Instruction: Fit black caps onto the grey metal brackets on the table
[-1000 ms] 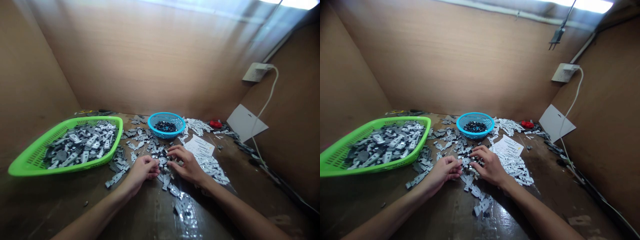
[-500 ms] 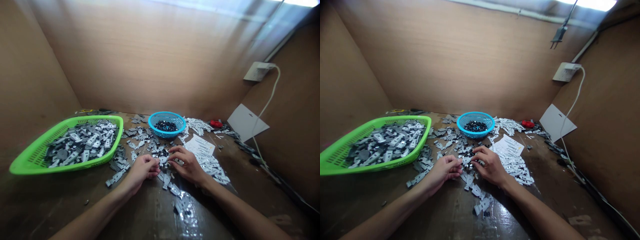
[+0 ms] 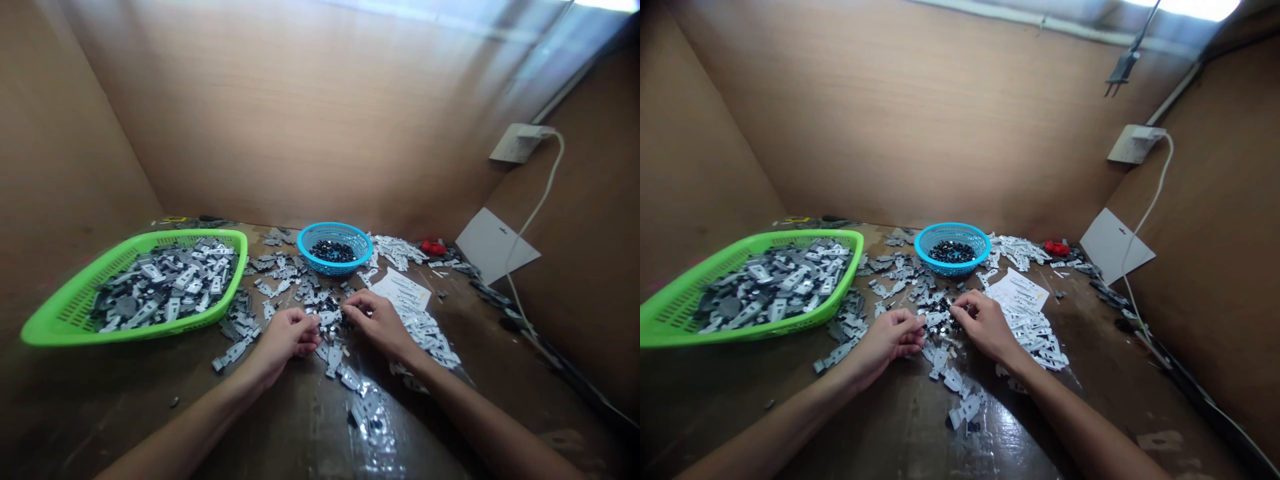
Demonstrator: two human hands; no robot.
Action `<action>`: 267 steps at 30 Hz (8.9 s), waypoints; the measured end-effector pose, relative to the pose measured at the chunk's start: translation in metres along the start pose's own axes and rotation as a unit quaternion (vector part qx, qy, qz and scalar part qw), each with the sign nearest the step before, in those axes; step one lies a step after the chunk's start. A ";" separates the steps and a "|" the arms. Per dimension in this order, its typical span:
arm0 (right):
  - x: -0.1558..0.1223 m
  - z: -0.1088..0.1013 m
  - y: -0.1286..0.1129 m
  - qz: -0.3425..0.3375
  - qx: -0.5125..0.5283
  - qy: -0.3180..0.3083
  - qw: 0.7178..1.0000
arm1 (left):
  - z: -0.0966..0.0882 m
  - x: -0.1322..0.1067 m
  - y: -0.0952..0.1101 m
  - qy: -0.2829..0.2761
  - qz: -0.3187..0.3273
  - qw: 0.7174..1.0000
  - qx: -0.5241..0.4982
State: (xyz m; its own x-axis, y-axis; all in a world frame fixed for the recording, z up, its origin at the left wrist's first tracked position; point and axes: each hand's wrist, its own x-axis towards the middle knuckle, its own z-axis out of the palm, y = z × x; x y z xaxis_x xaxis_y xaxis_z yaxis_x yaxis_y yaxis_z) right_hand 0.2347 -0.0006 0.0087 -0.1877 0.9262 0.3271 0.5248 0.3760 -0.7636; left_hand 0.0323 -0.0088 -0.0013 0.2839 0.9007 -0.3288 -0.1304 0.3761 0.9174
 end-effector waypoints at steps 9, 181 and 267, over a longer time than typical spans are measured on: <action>0.000 0.002 0.007 0.171 0.156 -0.078 0.970 | 0.000 -0.001 0.000 -0.017 -0.007 1.000 -0.001; -0.011 0.002 0.000 0.200 0.236 -0.027 0.950 | -0.002 0.002 -0.005 -0.055 -0.056 0.993 0.083; -0.022 0.025 -0.009 0.198 0.227 -0.083 0.950 | 0.009 -0.007 -0.003 -0.090 0.076 0.977 0.178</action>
State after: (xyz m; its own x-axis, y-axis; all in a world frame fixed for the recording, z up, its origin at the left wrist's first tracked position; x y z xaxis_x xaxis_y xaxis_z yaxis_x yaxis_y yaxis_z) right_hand 0.2136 -0.0232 -0.0052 -0.1976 0.9752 -0.1000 0.1758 -0.0651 -0.9823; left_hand 0.0391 -0.0179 -0.0002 0.4544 0.8748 -0.1678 0.1449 0.1133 0.9829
